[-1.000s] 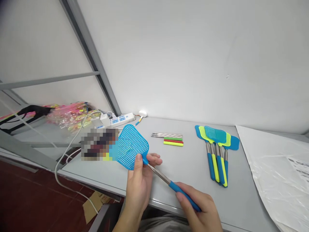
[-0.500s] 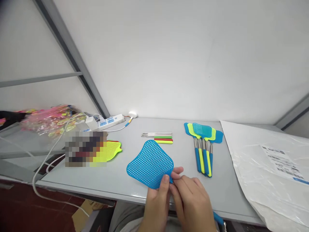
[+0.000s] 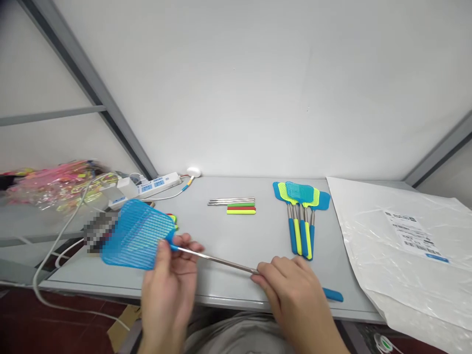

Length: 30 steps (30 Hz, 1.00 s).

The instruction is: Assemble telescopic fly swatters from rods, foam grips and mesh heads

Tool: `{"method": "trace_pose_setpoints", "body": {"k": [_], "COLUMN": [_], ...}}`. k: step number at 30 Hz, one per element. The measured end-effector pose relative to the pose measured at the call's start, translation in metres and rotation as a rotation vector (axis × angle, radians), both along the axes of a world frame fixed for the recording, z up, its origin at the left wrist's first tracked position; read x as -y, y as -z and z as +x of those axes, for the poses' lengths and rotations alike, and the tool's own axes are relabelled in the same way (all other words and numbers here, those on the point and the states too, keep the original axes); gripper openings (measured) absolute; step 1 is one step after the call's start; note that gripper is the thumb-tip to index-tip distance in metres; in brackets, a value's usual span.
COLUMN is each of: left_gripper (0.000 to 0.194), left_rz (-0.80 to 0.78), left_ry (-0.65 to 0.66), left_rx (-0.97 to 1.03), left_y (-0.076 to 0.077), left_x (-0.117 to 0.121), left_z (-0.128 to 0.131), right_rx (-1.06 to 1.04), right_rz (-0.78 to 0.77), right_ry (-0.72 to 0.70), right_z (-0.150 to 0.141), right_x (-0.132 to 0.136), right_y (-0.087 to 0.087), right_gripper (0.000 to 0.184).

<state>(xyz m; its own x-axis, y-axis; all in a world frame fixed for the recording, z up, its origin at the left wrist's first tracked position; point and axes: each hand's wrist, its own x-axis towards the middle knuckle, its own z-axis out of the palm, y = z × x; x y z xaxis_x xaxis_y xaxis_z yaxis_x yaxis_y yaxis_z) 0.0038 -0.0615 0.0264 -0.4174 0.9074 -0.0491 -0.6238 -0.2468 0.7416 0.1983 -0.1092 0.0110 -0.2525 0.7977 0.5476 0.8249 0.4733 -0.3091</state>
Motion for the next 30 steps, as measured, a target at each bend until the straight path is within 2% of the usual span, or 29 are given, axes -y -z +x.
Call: {"method": "trace_pose_setpoints", "body": {"k": [3,6,8,12,14,16,21,25,30], "left_gripper": [0.026,0.028,0.029,0.033,0.030,0.024,0.023,0.025,0.023], "left_rz": [0.043,0.078,0.097,0.088,0.125,0.182,0.265,0.297,0.298], "left_ry": [-0.099,-0.095,-0.015,0.282,0.300,0.235,-0.007,-0.082,-0.134], "left_rx": [-0.008,0.004,-0.010,-0.083,-0.115,-0.125,-0.042,0.061,0.194], "left_y": [-0.013,-0.012,-0.003,0.014,0.016,0.010,-0.019,-0.035,-0.042], "left_x": [-0.012,-0.013,-0.008,0.008,0.012,0.009,-0.009,-0.015,-0.022], "left_z": [-0.029,-0.033,-0.020,0.014,0.019,0.010,-0.038,-0.066,-0.092], "right_rx": [0.011,0.043,0.058,0.055,0.064,0.089,0.150,0.130,0.140], "right_rz": [0.011,0.050,0.067,0.082,0.077,0.061,0.105,0.118,0.133], "right_ry": [-0.024,-0.051,-0.055,0.002,0.002,-0.008,-0.040,0.029,0.103], "right_z": [0.013,0.014,0.008,-0.003,0.001,0.013,0.047,0.056,0.065], "right_x": [-0.001,-0.001,-0.001,-0.001,-0.002,-0.004,-0.007,0.002,0.007], "right_y": [-0.004,-0.005,-0.003,-0.001,-0.003,-0.008,-0.020,-0.026,-0.029], "right_gripper": [0.014,0.012,0.011,0.015,0.017,0.017,0.010,0.014,0.018]}}
